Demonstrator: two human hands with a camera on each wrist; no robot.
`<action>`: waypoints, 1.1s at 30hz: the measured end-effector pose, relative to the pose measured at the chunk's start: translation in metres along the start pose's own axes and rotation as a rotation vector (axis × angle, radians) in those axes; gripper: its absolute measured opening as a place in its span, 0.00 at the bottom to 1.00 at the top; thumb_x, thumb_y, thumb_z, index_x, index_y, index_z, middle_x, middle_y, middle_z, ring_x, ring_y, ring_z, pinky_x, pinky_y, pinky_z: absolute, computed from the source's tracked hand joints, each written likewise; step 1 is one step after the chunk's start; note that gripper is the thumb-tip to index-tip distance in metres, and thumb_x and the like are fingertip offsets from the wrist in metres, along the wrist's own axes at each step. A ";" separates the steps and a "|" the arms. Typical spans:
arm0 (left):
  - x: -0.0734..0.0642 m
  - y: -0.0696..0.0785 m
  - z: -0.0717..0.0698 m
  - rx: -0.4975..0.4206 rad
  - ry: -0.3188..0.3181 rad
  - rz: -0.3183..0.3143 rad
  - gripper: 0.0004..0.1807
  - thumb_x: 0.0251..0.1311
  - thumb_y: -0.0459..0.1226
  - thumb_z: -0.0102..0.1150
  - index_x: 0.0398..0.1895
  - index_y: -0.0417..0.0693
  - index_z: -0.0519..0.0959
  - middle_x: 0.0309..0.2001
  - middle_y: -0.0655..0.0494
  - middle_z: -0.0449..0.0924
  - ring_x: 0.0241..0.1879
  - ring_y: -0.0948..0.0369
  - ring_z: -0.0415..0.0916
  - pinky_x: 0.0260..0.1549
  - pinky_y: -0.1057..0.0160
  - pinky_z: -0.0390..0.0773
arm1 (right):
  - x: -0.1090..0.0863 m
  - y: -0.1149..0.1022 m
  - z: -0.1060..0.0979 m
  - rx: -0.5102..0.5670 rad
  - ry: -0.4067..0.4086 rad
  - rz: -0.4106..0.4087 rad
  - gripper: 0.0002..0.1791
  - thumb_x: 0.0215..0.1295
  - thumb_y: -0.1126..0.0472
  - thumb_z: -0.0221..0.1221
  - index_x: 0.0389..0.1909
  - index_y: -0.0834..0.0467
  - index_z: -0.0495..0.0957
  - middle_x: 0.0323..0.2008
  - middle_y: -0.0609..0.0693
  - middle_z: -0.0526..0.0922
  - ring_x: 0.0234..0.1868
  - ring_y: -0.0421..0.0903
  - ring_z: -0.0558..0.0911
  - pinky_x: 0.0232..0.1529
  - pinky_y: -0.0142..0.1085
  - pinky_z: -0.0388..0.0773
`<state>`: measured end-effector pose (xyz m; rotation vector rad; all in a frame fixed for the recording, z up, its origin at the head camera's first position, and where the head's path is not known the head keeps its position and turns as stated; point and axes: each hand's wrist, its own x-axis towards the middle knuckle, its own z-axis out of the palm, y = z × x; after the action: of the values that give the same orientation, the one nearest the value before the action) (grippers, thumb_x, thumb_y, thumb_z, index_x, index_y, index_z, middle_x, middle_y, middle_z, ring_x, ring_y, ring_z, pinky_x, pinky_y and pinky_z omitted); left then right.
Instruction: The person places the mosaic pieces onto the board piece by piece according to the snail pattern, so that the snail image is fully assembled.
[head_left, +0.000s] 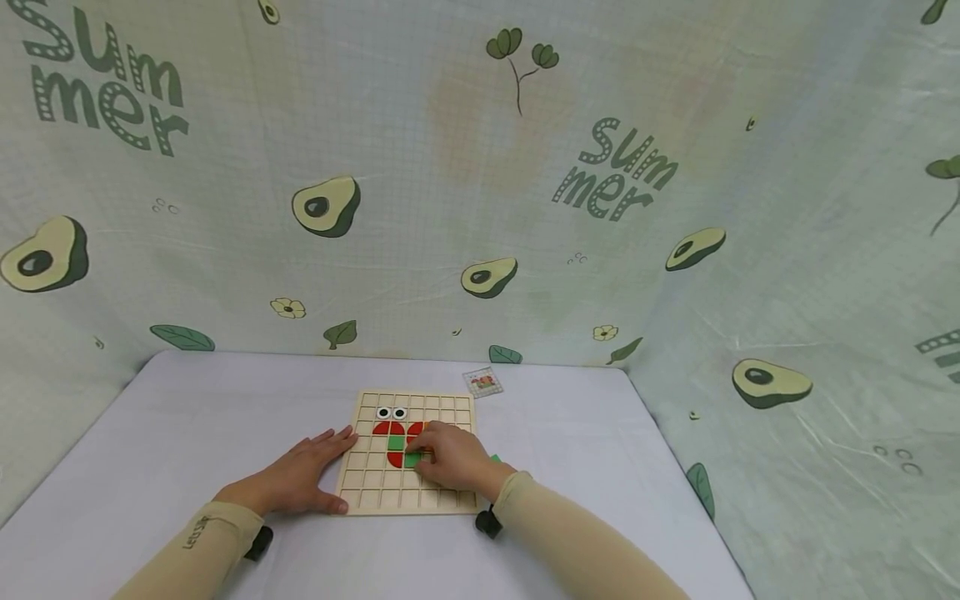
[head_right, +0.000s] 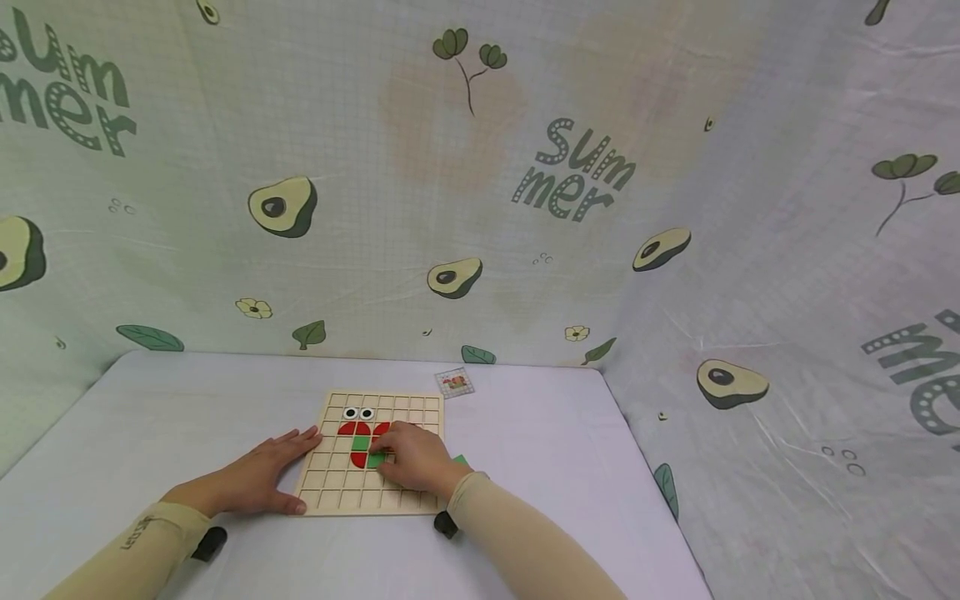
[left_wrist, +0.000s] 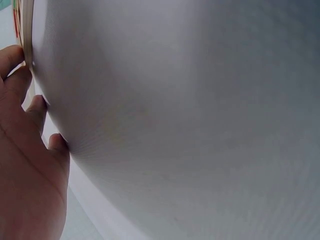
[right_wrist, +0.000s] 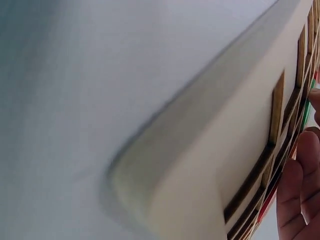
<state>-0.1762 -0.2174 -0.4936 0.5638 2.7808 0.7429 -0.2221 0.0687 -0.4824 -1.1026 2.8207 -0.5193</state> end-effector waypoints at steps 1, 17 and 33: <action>0.000 0.000 0.000 0.002 0.000 0.001 0.60 0.38 0.57 0.79 0.74 0.40 0.63 0.75 0.43 0.56 0.73 0.38 0.50 0.69 0.35 0.49 | -0.001 0.001 -0.001 0.001 0.002 0.000 0.15 0.62 0.59 0.63 0.50 0.46 0.86 0.42 0.40 0.78 0.32 0.34 0.71 0.32 0.27 0.71; 0.003 -0.002 0.003 0.004 -0.009 -0.012 0.61 0.37 0.59 0.79 0.74 0.41 0.63 0.76 0.44 0.56 0.73 0.38 0.49 0.70 0.35 0.49 | -0.070 0.072 -0.042 0.106 -0.006 0.189 0.17 0.61 0.59 0.67 0.52 0.50 0.84 0.42 0.41 0.80 0.27 0.36 0.73 0.28 0.30 0.75; 0.000 0.001 0.001 -0.004 -0.009 -0.014 0.61 0.36 0.58 0.79 0.74 0.41 0.63 0.76 0.43 0.56 0.73 0.38 0.49 0.69 0.35 0.48 | -0.092 0.093 -0.029 0.186 -0.015 0.193 0.19 0.64 0.60 0.67 0.56 0.47 0.82 0.50 0.38 0.76 0.31 0.36 0.74 0.32 0.30 0.76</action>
<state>-0.1757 -0.2169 -0.4937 0.5454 2.7717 0.7417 -0.2196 0.2030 -0.4914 -0.7878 2.7574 -0.7325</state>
